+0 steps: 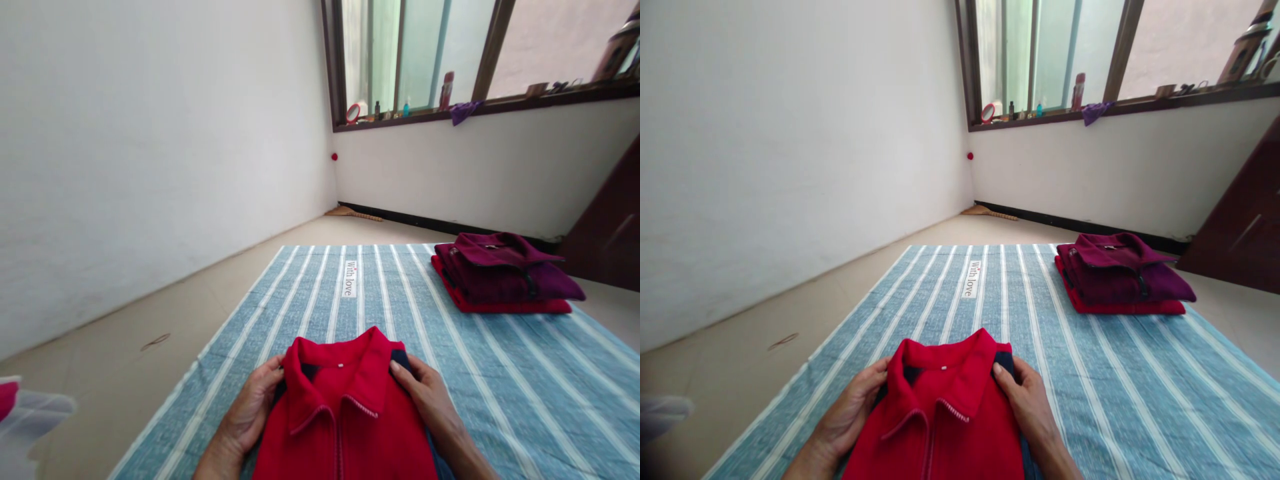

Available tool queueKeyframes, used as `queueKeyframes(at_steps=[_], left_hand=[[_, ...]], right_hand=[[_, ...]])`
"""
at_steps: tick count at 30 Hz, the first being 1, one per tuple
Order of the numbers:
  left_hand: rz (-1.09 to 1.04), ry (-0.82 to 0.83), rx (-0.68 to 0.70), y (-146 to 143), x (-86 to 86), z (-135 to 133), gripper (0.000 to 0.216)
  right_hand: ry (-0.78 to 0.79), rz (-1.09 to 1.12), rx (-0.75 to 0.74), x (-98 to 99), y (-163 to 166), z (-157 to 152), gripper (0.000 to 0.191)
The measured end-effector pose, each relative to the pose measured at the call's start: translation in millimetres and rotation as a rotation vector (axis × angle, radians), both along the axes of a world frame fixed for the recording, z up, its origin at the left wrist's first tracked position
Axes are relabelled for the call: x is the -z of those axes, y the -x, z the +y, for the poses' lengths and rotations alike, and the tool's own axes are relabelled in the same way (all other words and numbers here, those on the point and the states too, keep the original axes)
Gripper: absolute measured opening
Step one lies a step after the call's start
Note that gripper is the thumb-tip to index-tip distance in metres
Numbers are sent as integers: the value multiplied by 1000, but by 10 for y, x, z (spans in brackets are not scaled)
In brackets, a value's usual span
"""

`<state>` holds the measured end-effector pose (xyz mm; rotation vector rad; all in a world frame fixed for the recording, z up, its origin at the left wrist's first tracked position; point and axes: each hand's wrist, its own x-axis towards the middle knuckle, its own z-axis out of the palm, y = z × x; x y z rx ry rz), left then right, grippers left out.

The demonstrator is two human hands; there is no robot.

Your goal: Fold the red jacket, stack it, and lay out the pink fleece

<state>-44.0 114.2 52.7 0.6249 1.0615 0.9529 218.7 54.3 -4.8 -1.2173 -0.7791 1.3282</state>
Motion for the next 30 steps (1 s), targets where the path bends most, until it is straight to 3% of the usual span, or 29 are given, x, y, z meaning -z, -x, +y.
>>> queueKeyframes(at_steps=[9, 14, 18, 24, 30], left_hand=[[13, -6, -6, 13, 21, 13, 31], [12, 11, 1, 59, 91, 38, 29], [16, 14, 10, 75, 120, 59, 31], [-3, 63, 11, 63, 104, 77, 37], [66, 66, -47, 91, 151, 94, 38]], right_hand=[[10, -122, 2, -76, 0, -18, 55], [-258, -459, 118, -137, 43, -54, 37], [-412, -698, 100, -223, 116, -117, 27], [-660, -973, 164, -347, 356, -168, 42], [-646, -1266, 310, -203, 675, -194, 52]])
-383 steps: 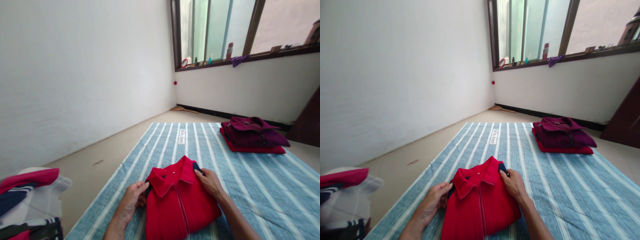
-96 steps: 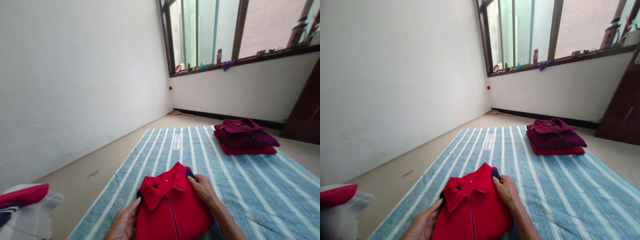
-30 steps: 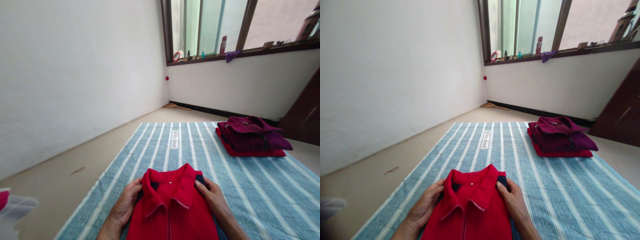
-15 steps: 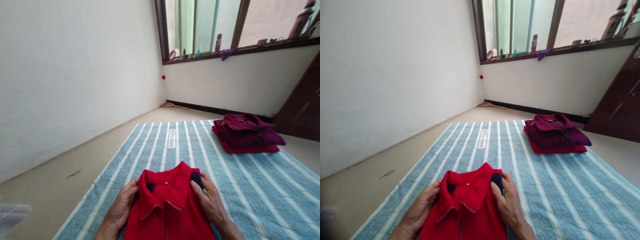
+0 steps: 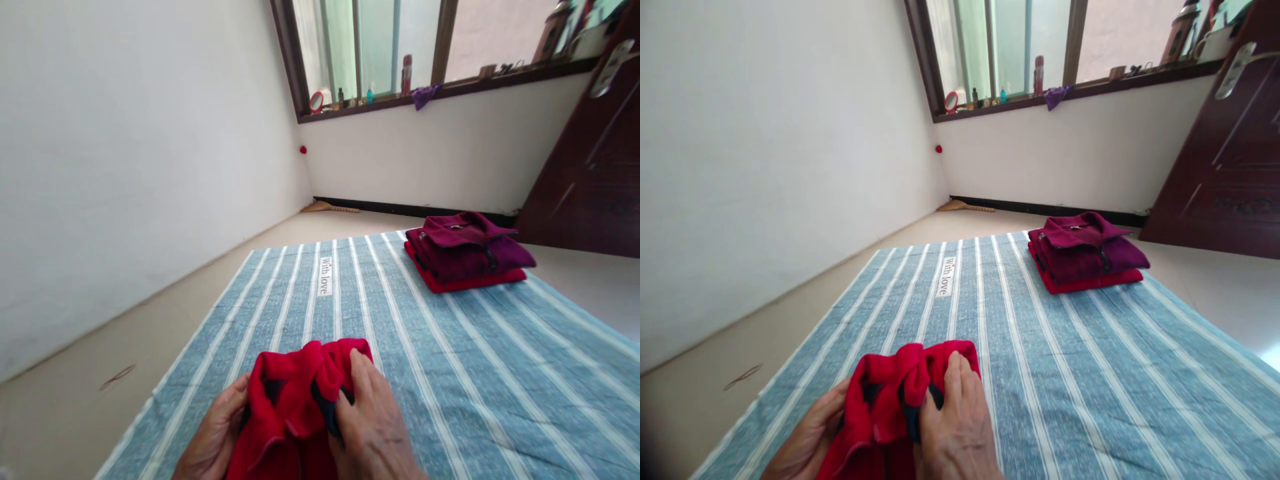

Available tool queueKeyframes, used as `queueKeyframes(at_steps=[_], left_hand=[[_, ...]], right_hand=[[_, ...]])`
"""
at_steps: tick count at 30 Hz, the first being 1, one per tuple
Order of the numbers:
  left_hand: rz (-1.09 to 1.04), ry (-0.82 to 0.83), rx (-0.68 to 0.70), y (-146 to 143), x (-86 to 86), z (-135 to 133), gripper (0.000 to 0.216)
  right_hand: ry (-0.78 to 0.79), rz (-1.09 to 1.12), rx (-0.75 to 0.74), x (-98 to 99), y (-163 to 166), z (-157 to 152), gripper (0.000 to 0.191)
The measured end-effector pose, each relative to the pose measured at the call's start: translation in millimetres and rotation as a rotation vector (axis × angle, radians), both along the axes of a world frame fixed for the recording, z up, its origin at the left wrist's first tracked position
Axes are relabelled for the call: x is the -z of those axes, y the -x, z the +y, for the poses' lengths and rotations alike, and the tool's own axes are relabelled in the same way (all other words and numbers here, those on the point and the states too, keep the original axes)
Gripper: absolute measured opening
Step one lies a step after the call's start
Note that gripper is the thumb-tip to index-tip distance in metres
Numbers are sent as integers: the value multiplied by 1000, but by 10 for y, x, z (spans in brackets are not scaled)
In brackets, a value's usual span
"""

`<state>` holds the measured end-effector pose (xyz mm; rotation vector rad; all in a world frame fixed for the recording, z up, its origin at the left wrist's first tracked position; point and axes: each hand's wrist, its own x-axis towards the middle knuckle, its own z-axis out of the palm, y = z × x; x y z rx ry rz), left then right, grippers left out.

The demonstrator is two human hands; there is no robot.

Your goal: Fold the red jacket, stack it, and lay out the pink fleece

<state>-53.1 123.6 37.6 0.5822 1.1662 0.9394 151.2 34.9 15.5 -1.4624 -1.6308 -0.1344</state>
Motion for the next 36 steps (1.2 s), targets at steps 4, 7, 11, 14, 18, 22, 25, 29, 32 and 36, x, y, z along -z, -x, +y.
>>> queueKeyframes(at_steps=[4, 7, 11, 14, 18, 22, 25, 29, 32, 36], left_hand=[[24, -15, 34, -16, -23, 6, 46], [-25, -6, 71, -12, -22, 19, 47], [-22, -29, 85, 12, 12, 36, 44], [-9, -31, 86, 11, 19, 35, 41], [-25, -32, 104, -6, 3, 19, 39], [-31, -33, 121, -23, -14, 6, 39], [-23, -43, 123, -29, -20, 5, 39], [-22, -68, 110, -31, -18, 4, 35], [-35, -77, 91, -36, -19, -5, 30], [-30, -87, 101, -44, -24, -18, 29]], right_hand=[[-62, -70, 27, 223, 233, -13, 48], [-66, -52, -104, 225, 258, -26, 42], [210, 393, -306, -57, -45, -12, 24], [452, 849, -260, -191, -347, 57, 29], [506, 1087, -173, -93, -547, 156, 36], [502, 1130, -133, 16, -575, 199, 41], [480, 1151, -125, 48, -584, 214, 45], [447, 1093, -87, 112, -614, 237, 46], [470, 1000, -79, 152, -635, 247, 47], [513, 901, -45, 158, -645, 241, 50]])
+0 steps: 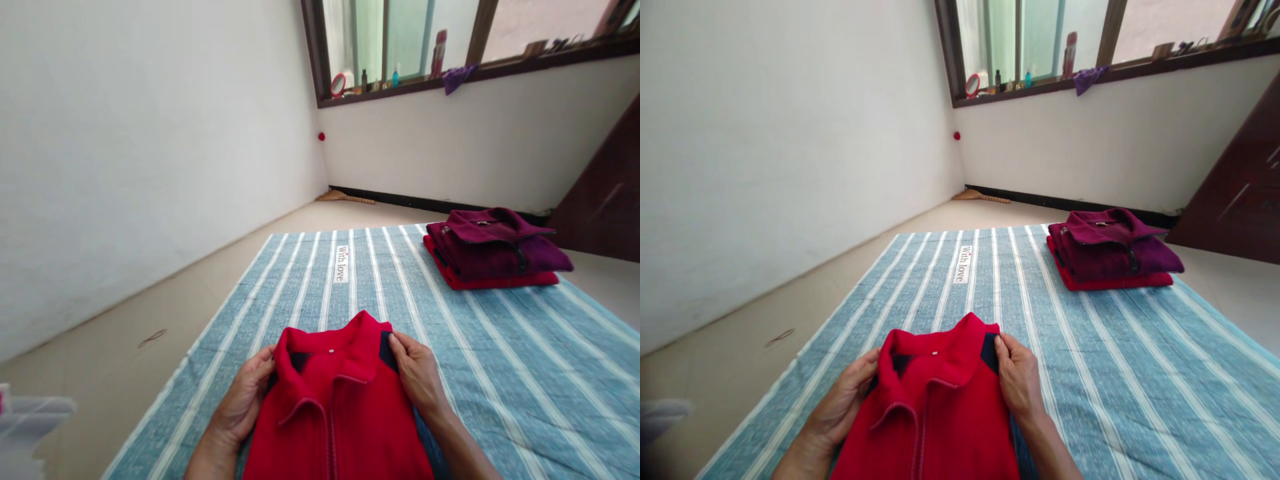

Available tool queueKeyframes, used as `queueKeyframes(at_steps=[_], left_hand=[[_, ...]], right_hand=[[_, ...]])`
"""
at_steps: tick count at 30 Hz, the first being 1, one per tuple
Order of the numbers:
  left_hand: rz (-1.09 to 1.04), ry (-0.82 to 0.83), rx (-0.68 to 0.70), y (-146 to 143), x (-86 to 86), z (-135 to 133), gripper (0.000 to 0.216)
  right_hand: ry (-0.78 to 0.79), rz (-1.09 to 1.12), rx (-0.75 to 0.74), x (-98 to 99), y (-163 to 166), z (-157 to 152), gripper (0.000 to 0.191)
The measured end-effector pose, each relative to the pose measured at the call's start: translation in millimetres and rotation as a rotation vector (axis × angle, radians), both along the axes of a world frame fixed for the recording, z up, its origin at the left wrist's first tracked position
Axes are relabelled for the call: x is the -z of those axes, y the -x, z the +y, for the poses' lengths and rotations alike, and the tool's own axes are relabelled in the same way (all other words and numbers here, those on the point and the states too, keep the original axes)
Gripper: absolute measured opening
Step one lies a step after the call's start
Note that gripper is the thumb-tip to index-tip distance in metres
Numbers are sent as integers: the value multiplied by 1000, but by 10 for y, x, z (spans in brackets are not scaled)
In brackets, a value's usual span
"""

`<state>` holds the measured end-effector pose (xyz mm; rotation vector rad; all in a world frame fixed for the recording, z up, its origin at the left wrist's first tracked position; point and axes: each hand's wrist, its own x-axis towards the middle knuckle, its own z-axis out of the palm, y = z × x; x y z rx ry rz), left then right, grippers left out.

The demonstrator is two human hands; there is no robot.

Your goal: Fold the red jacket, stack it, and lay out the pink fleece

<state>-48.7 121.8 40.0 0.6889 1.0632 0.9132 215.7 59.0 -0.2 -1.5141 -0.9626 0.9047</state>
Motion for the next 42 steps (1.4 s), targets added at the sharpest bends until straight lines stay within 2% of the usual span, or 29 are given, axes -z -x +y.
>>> queueKeyframes(at_steps=[10, 16, 21, 26, 31, 36, 42], left_hand=[[-25, -29, 21, 35, 87, -15, 22], [-41, -31, 37, 31, 97, -39, 22], [-65, -49, 25, 20, 99, -54, 22], [-82, -63, 19, 22, 103, -71, 14], [-82, -58, 23, 25, 112, -72, 18], [-71, -59, 14, 20, 111, -76, 15], [-75, -68, 25, 10, 96, -88, 15]], right_hand=[[156, -232, 89, 41, -37, -34, 53], [104, -195, 148, 19, -27, -82, 53], [104, -210, 187, -93, -19, -124, 50], [155, -357, 105, -265, 25, -164, 46], [210, -428, 75, -371, 77, -194, 47], [182, -363, 21, -370, 104, -200, 44], [108, -129, 43, -271, 101, -178, 47]])
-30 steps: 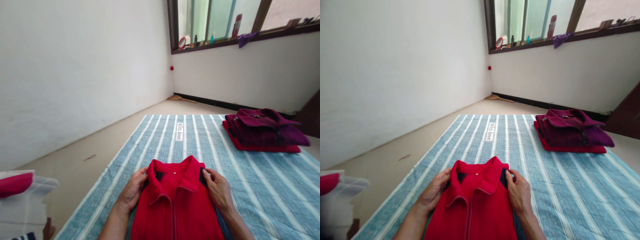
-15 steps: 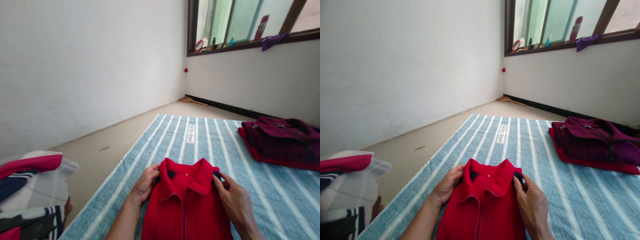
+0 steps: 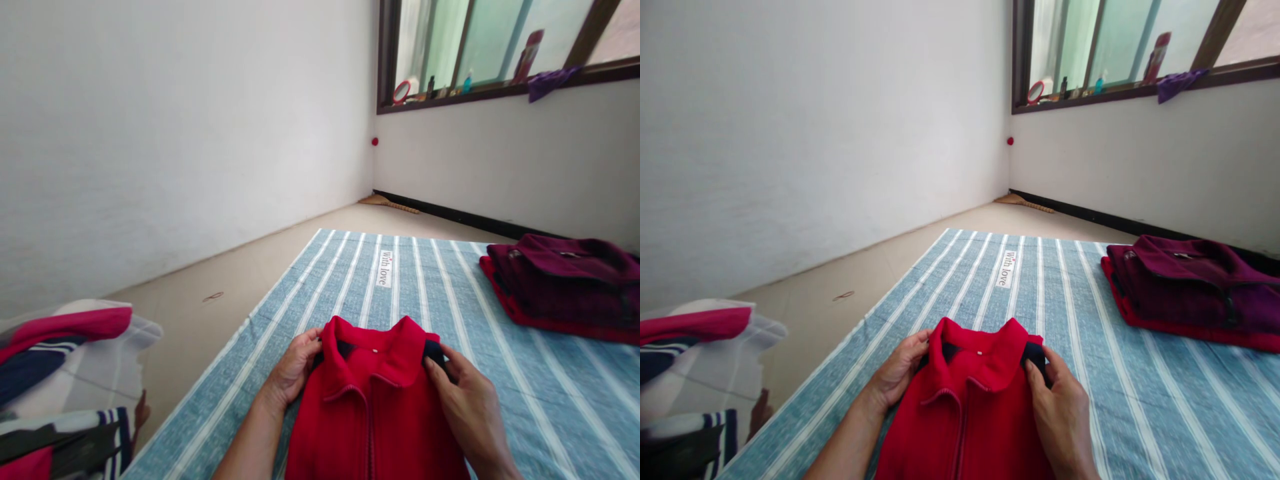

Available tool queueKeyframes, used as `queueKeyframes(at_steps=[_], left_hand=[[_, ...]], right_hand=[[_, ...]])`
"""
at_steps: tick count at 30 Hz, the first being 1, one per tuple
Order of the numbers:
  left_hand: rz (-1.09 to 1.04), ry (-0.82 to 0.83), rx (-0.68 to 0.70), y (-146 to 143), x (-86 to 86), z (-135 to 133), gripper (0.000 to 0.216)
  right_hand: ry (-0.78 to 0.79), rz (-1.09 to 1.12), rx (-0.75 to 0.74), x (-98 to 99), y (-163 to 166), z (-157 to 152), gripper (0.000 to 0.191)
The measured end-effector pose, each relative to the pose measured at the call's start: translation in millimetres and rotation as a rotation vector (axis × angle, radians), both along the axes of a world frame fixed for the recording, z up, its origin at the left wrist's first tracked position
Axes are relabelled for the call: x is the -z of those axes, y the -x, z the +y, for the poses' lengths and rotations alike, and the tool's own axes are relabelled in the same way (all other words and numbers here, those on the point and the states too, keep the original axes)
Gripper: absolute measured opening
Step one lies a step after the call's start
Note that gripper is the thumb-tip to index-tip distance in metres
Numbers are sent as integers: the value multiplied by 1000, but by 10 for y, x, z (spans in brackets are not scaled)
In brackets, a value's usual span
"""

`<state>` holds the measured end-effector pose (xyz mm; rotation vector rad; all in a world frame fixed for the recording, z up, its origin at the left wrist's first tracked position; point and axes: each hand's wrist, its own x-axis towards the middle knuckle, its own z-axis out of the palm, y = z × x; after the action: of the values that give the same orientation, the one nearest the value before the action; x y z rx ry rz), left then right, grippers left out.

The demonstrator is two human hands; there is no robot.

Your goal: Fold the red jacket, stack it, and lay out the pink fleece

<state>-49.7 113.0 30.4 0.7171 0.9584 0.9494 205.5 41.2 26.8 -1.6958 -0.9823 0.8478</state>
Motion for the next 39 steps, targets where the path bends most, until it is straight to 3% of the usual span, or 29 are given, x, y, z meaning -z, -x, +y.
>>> queueKeyframes(at_steps=[7, 9, 20, 27, 39], left_hand=[[6, 5, -5, 1, -11, 7, 16], [1, 7, -9, 4, -5, 10, 18], [-10, 5, -4, 10, 10, 3, 14], [-37, -1, 1, 19, 20, 13, 13], [-3, 6, -4, 12, 19, 15, 14]], right_hand=[[38, 694, 33, 115, 1, 44, 49], [53, 780, 46, 130, -5, 51, 47], [119, 603, -10, 38, -9, 57, 49], [20, 632, 8, 65, 14, 74, 47], [38, 627, 7, 114, -16, 95, 46]])
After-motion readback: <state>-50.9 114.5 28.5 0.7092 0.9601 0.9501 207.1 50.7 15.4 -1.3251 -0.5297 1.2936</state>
